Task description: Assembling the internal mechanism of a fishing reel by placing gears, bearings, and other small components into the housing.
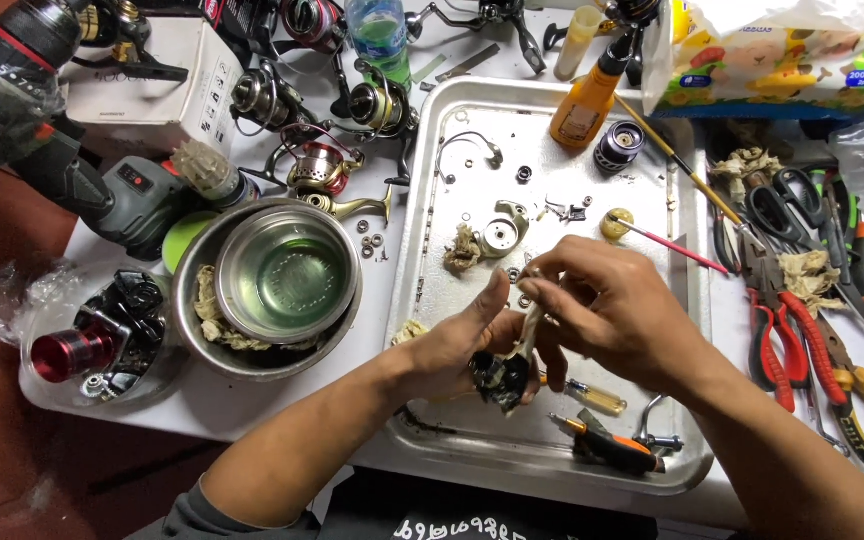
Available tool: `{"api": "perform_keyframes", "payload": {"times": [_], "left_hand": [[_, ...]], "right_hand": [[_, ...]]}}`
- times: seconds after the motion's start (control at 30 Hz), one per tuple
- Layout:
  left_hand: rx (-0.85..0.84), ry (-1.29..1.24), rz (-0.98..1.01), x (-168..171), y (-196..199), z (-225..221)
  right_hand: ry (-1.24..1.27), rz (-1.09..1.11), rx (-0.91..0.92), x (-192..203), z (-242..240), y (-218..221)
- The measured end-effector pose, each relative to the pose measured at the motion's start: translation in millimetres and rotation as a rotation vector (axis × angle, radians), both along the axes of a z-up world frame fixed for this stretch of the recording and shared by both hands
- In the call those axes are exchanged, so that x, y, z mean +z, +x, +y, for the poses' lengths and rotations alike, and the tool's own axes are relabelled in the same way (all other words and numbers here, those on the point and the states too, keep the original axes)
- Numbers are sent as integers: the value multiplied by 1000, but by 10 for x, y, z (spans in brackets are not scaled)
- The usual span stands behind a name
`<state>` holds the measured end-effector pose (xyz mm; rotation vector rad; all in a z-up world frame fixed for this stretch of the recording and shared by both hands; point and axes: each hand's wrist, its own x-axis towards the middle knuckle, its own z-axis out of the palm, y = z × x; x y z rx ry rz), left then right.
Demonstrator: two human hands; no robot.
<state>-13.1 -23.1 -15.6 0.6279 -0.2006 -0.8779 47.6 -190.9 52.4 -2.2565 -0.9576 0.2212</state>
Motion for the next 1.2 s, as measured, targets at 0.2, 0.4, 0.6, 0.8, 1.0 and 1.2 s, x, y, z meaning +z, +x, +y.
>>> {"api": "perform_keyframes", "payload": {"times": [0.2, 0.4, 0.6, 0.8, 1.0, 1.2], "left_hand": [[304, 252, -29, 191, 55, 32], [305, 317, -162, 215, 60, 27], [343, 269, -123, 186, 68, 27], [362, 179, -115, 130, 70, 15], [350, 72, -90, 89, 61, 21], [318, 38, -171, 77, 63, 31]], "right_hand": [[-65, -18, -205, 132, -54, 62], [-56, -4, -317, 176, -166, 143], [42, 62, -398, 45, -244, 175], [167, 52, -377, 24, -243, 152], [202, -73, -335, -24, -225, 151], [251, -59, -248, -8, -191, 137]]}}
